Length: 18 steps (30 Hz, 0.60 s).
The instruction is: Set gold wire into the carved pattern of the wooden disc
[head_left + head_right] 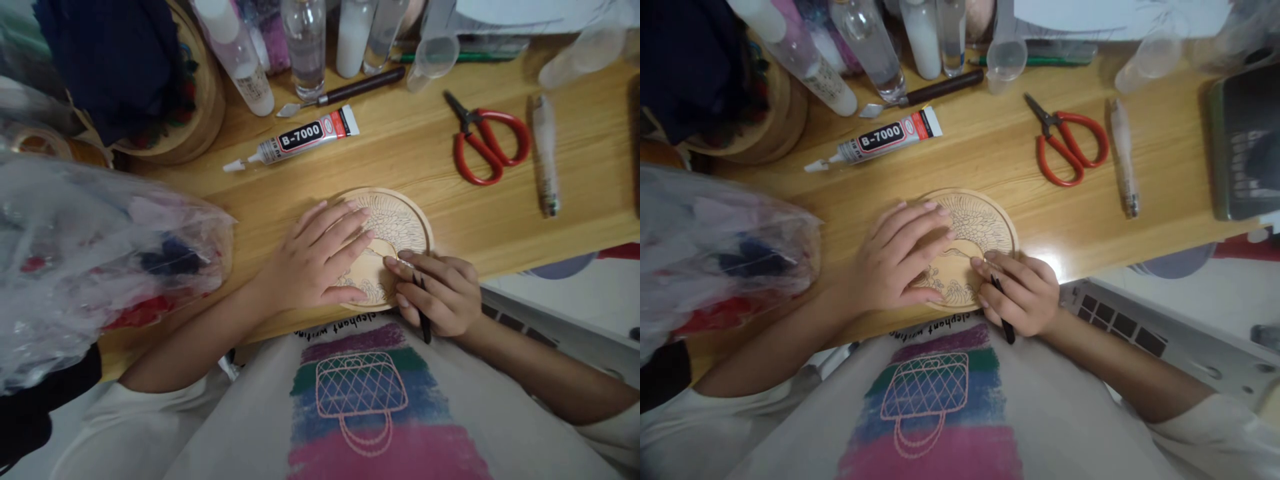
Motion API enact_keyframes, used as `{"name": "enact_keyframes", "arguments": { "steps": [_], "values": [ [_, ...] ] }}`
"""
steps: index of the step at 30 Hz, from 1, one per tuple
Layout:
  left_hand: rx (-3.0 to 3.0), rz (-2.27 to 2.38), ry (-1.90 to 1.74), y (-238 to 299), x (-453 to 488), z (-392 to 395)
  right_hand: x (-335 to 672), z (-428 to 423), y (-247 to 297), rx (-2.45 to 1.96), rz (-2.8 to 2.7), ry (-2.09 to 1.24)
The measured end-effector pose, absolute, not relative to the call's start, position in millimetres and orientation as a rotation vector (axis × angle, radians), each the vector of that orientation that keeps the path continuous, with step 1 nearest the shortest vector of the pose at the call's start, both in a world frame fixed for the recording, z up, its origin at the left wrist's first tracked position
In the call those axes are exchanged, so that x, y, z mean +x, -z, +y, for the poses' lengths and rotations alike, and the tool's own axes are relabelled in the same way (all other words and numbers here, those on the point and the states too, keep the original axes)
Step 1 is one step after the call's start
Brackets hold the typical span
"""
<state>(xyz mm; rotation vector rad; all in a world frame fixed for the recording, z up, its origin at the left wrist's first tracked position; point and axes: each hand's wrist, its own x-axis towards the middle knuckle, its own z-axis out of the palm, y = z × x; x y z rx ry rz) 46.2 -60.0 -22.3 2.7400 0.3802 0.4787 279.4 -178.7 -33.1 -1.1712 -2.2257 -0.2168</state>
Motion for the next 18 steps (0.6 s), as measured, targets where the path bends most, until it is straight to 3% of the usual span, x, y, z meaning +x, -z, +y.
{"name": "enact_keyframes", "arguments": {
  "steps": [18],
  "values": [
    [2.753,0.320,-0.338,18.2,52.2,-60.9,277.9,-182.0,39.2,-1.163,-2.187,0.183]
  ]
}}
